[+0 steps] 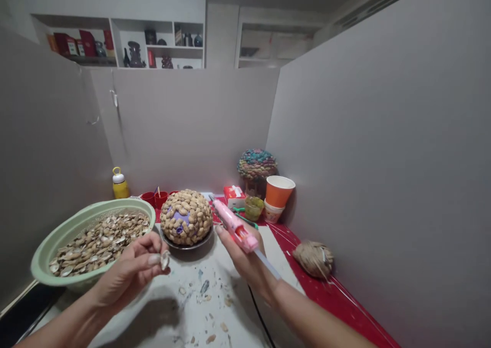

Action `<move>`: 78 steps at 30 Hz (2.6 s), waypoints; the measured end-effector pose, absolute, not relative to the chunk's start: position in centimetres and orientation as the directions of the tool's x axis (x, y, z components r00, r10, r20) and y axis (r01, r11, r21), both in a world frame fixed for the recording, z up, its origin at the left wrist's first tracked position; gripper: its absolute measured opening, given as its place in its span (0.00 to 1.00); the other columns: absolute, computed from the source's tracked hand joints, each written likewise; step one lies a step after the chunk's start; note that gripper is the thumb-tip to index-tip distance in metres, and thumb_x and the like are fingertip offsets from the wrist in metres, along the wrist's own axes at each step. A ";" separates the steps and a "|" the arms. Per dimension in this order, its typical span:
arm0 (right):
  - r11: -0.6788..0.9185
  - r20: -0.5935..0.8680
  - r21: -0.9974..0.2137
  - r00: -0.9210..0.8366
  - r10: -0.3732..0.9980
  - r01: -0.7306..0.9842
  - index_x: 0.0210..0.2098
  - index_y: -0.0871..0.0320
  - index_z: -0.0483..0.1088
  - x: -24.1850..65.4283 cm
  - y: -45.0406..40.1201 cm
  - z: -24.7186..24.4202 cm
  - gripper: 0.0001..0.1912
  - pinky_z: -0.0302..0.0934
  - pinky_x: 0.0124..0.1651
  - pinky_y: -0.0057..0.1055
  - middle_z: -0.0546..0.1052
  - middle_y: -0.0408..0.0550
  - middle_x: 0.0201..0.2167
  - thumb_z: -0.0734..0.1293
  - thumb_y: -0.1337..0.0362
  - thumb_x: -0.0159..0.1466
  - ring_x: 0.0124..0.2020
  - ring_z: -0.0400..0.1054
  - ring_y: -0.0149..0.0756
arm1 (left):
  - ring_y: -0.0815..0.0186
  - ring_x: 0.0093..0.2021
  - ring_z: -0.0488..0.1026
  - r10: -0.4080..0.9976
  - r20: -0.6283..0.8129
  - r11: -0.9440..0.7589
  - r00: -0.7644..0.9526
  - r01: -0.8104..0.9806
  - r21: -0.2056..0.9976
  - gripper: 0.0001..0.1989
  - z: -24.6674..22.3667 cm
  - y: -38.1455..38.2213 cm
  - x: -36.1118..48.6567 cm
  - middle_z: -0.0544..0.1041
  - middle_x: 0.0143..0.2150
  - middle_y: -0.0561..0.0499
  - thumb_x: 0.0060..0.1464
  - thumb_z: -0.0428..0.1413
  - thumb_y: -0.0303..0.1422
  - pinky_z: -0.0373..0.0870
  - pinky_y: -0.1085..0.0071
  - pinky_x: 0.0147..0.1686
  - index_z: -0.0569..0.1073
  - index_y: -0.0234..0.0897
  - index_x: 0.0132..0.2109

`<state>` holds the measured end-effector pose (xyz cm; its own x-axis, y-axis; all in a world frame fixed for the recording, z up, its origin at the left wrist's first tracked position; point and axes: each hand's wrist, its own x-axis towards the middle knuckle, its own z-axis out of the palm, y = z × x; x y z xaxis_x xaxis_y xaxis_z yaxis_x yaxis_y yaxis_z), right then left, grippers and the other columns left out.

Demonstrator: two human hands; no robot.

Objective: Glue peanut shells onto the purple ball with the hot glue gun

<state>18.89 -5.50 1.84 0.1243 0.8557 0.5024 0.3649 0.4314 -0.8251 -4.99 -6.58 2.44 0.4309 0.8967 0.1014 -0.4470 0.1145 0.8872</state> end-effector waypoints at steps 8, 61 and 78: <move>0.410 0.457 -0.870 0.139 0.878 0.273 0.29 0.58 0.68 17.1 -0.2 5.5 0.15 0.59 0.26 0.29 0.70 0.43 0.23 0.66 0.51 0.58 0.25 0.63 0.34 | 0.72 0.32 0.69 0.915 0.314 -0.353 0.253 0.125 0.927 0.06 7.9 -3.9 -7.0 0.73 0.32 0.55 0.51 0.62 0.30 0.66 0.76 0.34 0.71 0.37 0.33; 0.603 0.600 -0.792 -0.060 0.798 0.093 0.29 0.55 0.66 17.7 2.7 2.6 0.03 0.64 0.43 0.36 0.75 0.47 0.35 0.63 0.63 0.59 0.37 0.69 0.39 | 0.60 0.46 0.75 -0.059 0.183 -0.669 0.981 0.097 -0.737 0.14 8.5 2.8 -5.2 0.81 0.42 0.43 0.61 0.44 0.22 0.68 0.62 0.53 0.74 0.33 0.44; 0.740 0.738 -0.647 -0.095 0.668 0.185 0.26 0.55 0.59 18.0 3.4 2.5 0.08 0.60 0.47 0.34 0.72 0.46 0.32 0.63 0.68 0.59 0.37 0.66 0.37 | 0.58 0.50 0.75 -0.041 0.135 -0.668 0.990 0.073 -0.741 0.16 8.0 3.9 -6.2 0.81 0.46 0.41 0.63 0.44 0.23 0.70 0.60 0.53 0.75 0.31 0.47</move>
